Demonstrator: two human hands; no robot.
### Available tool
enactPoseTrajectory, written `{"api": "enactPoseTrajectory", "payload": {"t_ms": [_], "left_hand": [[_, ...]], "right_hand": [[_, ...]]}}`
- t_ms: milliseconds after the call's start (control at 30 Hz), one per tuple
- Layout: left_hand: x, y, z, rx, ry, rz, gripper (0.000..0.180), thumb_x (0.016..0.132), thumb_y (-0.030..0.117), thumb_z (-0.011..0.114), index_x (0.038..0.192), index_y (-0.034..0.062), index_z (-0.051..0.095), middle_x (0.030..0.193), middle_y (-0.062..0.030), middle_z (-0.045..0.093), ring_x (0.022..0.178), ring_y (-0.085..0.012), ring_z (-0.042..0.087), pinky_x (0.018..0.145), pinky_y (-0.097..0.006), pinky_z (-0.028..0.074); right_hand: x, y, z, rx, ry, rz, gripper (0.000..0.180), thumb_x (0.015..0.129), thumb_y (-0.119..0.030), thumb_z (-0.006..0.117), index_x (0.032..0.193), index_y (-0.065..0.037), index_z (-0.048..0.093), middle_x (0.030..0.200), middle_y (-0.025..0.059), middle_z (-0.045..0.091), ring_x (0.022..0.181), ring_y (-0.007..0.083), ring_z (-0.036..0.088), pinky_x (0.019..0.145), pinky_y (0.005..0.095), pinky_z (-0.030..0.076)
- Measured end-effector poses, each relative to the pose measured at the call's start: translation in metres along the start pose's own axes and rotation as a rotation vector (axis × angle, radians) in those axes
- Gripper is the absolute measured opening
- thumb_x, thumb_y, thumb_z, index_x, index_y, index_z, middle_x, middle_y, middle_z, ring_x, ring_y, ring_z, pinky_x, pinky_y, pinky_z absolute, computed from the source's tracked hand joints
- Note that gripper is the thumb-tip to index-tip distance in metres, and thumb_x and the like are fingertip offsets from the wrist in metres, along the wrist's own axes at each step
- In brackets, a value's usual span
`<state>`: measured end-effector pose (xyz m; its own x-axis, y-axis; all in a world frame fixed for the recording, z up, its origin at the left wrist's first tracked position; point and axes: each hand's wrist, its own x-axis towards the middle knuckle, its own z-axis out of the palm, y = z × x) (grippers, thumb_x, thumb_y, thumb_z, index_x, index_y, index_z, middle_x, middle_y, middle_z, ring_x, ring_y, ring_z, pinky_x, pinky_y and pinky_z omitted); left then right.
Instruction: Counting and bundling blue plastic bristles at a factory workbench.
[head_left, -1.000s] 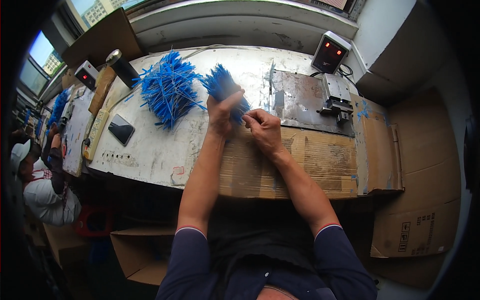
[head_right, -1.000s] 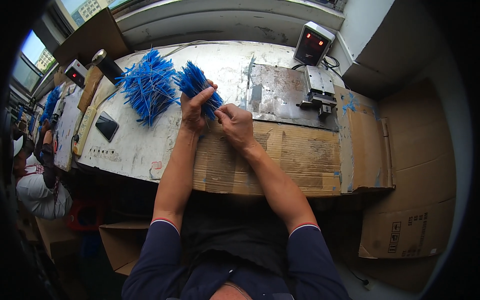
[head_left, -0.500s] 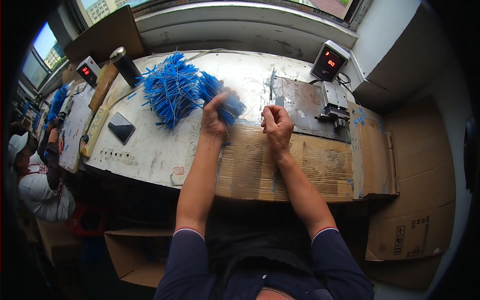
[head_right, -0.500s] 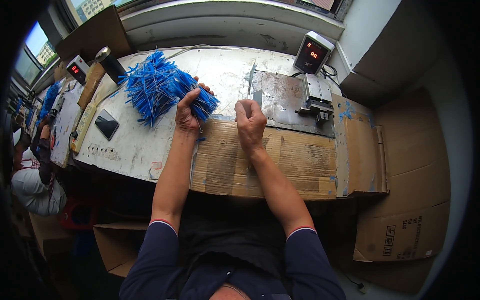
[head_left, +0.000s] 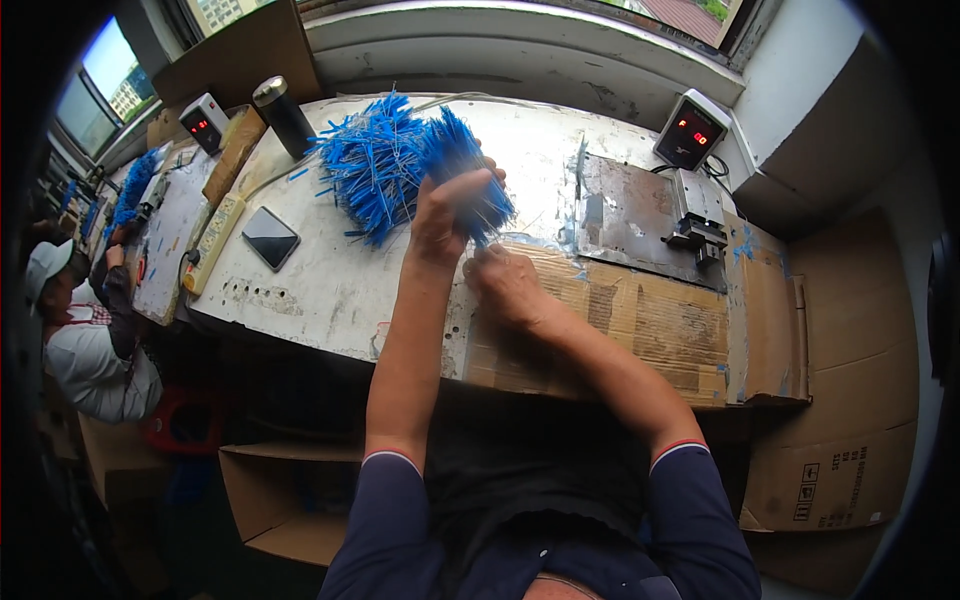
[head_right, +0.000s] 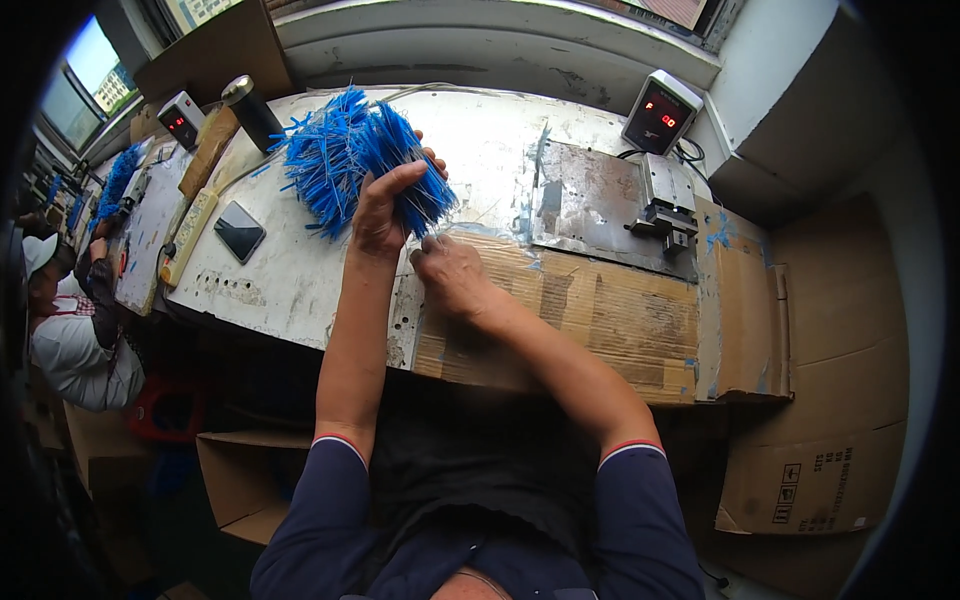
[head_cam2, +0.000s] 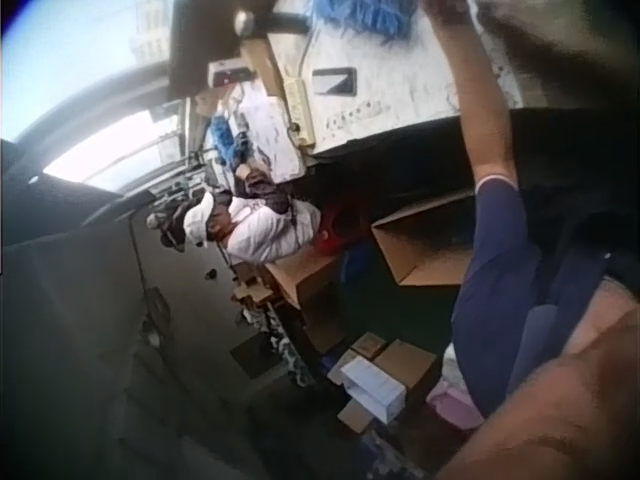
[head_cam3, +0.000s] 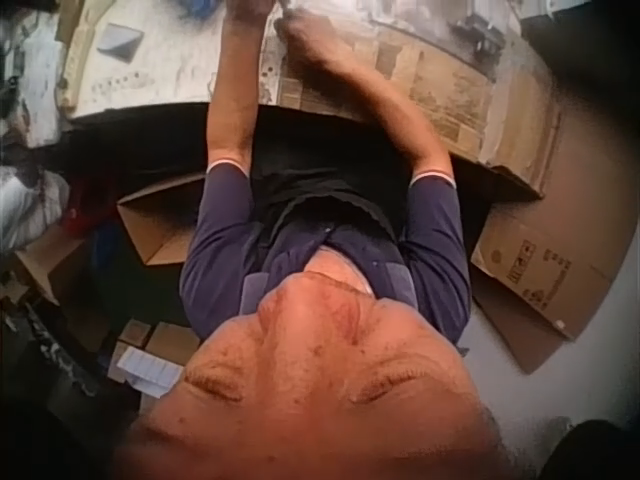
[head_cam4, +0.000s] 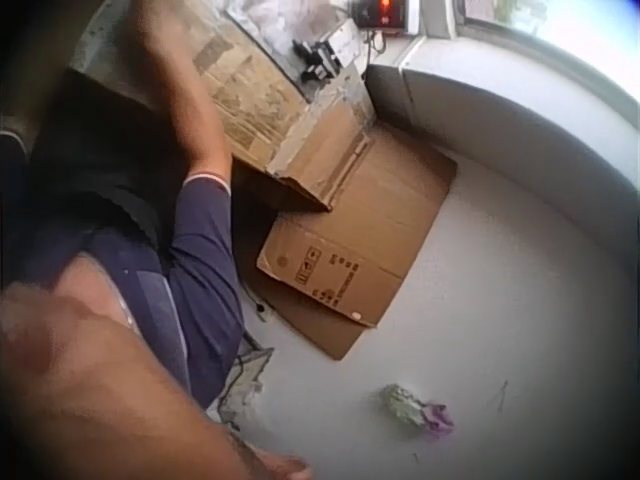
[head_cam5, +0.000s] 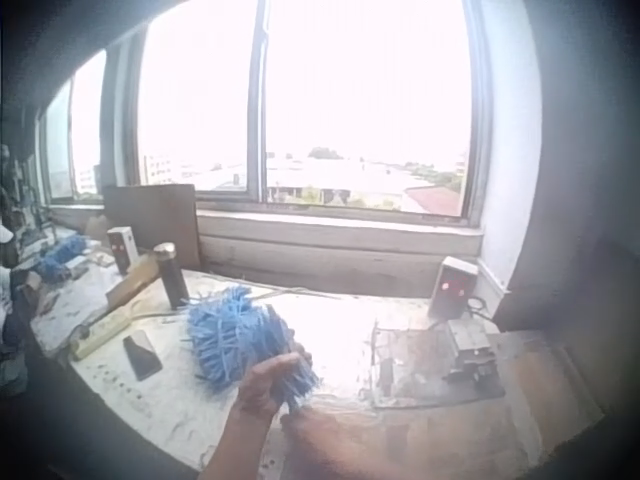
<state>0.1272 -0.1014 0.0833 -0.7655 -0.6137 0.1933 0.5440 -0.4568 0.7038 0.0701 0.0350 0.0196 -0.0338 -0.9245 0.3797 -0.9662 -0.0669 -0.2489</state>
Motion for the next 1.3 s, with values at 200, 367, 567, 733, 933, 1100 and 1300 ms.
{"api": "enactPoseTrajectory", "payload": {"t_ms": [200,367,567,733,933,1100,1300], "left_hand": [[-0.01,0.004,-0.003,-0.073,-0.078,-0.008,0.056,0.08,-0.001,0.073,0.132,0.0005,0.054,0.105,-0.0135,0.067,0.097,-0.0268,0.07,0.091,-0.04,0.058],[-0.01,-0.003,-0.009,-0.027,-0.155,-0.011,0.06,0.081,0.0,0.072,0.136,-0.0012,0.05,0.105,-0.0145,0.066,0.102,-0.0285,0.068,0.099,-0.045,0.055],[0.004,-0.022,0.019,0.098,-0.181,-0.07,0.064,0.077,0.005,0.076,0.135,0.0002,0.05,0.104,-0.0121,0.068,0.1,-0.0261,0.069,0.092,-0.039,0.056],[0.016,-0.067,0.049,0.312,-0.213,-0.211,0.041,0.075,0.006,0.08,0.114,0.0006,0.067,0.099,-0.0092,0.072,0.091,-0.0187,0.068,0.085,-0.033,0.056],[0.018,-0.109,0.059,0.503,-0.294,-0.338,0.047,0.074,0.004,0.084,0.118,0.0014,0.067,0.103,-0.0075,0.073,0.095,-0.0183,0.069,0.088,-0.033,0.055],[0.013,-0.109,0.066,0.498,-0.28,-0.299,0.047,0.076,0.005,0.084,0.119,0.0025,0.066,0.103,-0.0066,0.073,0.096,-0.0175,0.069,0.088,-0.032,0.056],[0.011,-0.106,0.053,0.46,-0.303,-0.207,0.046,0.076,0.005,0.083,0.118,0.0025,0.066,0.1,-0.0053,0.072,0.095,-0.0165,0.069,0.089,-0.032,0.055]], "right_hand": [[0.026,0.027,0.022,0.249,0.142,0.187,0.02,0.08,-0.003,0.061,0.099,-0.004,0.066,0.097,0.0179,0.066,0.097,0.0369,0.065,0.075,0.0482,0.058],[-0.003,0.054,-0.004,0.192,0.297,0.167,0.023,0.083,-0.001,0.06,0.105,-0.003,0.067,0.095,0.0177,0.066,0.088,0.0389,0.066,0.071,0.048,0.056],[-0.032,0.086,-0.058,0.691,0.55,0.654,0.018,0.092,-0.009,0.065,0.104,-0.001,0.075,0.088,0.0122,0.076,0.078,0.0186,0.072,0.072,0.0305,0.056],[-0.038,0.095,-0.127,0.74,0.737,0.561,0.02,0.094,-0.012,0.07,0.108,0.001,0.074,0.095,0.0097,0.075,0.082,0.0153,0.07,0.075,0.0289,0.055],[-0.047,0.105,-0.141,0.79,0.759,0.46,0.017,0.091,-0.009,0.075,0.106,0.0,0.076,0.09,0.0083,0.073,0.077,0.0113,0.067,0.068,0.0253,0.054],[-0.045,0.101,-0.15,0.749,0.71,0.388,0.017,0.089,-0.007,0.076,0.104,-0.001,0.076,0.086,0.0065,0.071,0.075,0.0107,0.066,0.066,0.0249,0.054],[-0.027,0.1,-0.147,0.741,0.594,0.355,0.013,0.088,-0.009,0.076,0.098,-0.001,0.075,0.083,0.0052,0.07,0.073,0.0121,0.065,0.068,0.0274,0.054]]}}
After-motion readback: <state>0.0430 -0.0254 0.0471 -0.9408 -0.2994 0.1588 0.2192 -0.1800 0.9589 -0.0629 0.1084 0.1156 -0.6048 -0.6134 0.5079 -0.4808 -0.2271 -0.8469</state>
